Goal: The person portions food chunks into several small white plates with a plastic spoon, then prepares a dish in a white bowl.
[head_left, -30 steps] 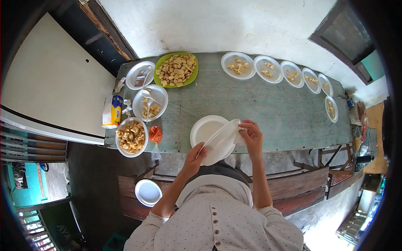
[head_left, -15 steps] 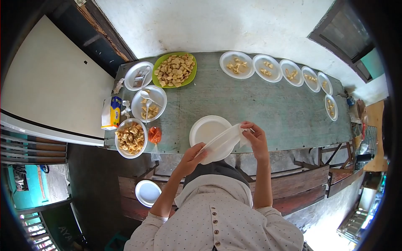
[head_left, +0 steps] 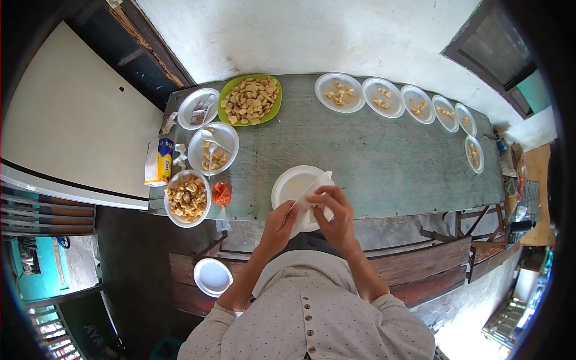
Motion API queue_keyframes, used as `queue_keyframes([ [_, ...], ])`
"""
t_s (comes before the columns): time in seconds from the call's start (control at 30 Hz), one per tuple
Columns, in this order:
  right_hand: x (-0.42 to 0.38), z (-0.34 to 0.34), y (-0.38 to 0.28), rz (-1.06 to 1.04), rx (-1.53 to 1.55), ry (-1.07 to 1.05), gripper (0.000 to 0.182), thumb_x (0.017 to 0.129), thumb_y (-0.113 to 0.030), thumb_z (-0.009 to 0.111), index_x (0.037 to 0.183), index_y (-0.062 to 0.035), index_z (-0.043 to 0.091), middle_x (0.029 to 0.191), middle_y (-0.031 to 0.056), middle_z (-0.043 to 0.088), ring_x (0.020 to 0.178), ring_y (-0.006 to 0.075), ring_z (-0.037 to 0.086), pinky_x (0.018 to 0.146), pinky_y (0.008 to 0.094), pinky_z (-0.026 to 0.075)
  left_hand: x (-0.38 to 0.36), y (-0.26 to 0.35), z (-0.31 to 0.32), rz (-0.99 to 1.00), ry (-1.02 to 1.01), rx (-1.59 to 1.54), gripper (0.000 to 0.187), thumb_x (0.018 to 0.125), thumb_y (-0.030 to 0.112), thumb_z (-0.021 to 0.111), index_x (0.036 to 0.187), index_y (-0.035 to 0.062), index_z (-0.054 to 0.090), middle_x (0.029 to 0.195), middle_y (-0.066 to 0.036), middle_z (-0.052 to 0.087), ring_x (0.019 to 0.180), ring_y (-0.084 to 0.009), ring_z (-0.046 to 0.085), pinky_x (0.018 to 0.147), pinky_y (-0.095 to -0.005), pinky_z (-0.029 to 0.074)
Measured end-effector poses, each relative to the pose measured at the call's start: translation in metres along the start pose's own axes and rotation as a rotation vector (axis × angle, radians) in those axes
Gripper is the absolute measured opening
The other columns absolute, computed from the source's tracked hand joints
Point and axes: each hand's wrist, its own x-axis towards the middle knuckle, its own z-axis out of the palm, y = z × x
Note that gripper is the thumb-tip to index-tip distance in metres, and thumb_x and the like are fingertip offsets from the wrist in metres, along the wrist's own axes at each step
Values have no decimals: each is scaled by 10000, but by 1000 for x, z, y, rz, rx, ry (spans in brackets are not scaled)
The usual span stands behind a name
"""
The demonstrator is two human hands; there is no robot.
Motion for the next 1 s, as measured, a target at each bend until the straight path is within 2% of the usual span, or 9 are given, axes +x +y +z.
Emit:
queue_keyframes([
  [0.07, -7, 10, -6, -21, 18, -30, 248, 680, 81, 585, 890, -41, 635, 935, 108, 552, 773, 207, 579, 659, 272, 469, 1, 0, 4, 31, 59, -151, 264, 938, 210, 397, 911, -25, 514, 703, -117, 523, 622, -156, 468, 575, -270, 389],
  [0.17, -14, 18, -8, -44, 1, -46, 269, 665, 64, 625, 909, -48, 632, 905, 103, 562, 763, 221, 579, 636, 288, 482, -2, 2, 3, 4, 85, -175, 275, 945, 220, 381, 921, -22, 510, 706, -105, 516, 625, -135, 456, 572, -262, 387],
  [0.23, -14, 17, -2, -157, -120, -30, 265, 659, 51, 641, 904, -51, 639, 881, 98, 578, 762, 217, 579, 640, 285, 478, -3, 1, 5, 14, 91, -171, 270, 944, 216, 383, 926, -21, 512, 706, -107, 520, 623, -138, 460, 572, -263, 388],
  [0.37, -3, 9, 0, -157, -134, -24, 256, 653, 52, 644, 888, -51, 650, 856, 90, 590, 760, 211, 581, 643, 282, 472, -2, 9, 3, -33, 63, -104, 257, 940, 200, 389, 941, -24, 516, 706, -124, 526, 615, -154, 470, 576, -265, 392],
  [0.7, 19, -15, 19, 33, -116, 257, 220, 675, 53, 607, 868, -39, 662, 870, 97, 598, 779, 178, 581, 695, 271, 452, -9, 4, -6, 88, 23, -34, 236, 924, 182, 424, 935, -37, 510, 668, -134, 495, 571, -167, 441, 548, -271, 374],
  [0.77, 18, -22, 34, 72, -70, 231, 191, 719, 38, 591, 889, -28, 649, 921, 89, 607, 818, 150, 575, 732, 258, 441, -11, 2, -9, 64, -5, -117, 232, 922, 192, 436, 934, -25, 517, 638, -79, 476, 565, -123, 422, 534, -251, 358],
  [0.8, 20, -25, 38, 201, 144, 210, 177, 739, 32, 582, 899, -18, 639, 956, 91, 607, 838, 138, 571, 752, 253, 438, -12, 0, -11, 63, -6, -117, 232, 922, 192, 436, 934, -25, 517, 638, -79, 476, 565, -123, 422, 534, -251, 358],
  [0.87, 21, -33, 42, 419, 550, 136, 157, 776, 24, 559, 923, 5, 612, 1040, 112, 595, 872, 119, 567, 785, 246, 440, -12, -5, -13, 16, -30, -262, 234, 922, 209, 443, 957, -5, 531, 641, -12, 462, 575, -73, 409, 533, -224, 351],
  [1.0, 21, -46, 47, 461, 610, 61, 153, 772, 24, 563, 914, 5, 614, 1050, 112, 590, 867, 125, 570, 787, 245, 442, -11, -11, -19, 20, -70, -325, 246, 922, 227, 446, 988, 9, 540, 658, 29, 453, 585, -44, 403, 534, -204, 350],
])
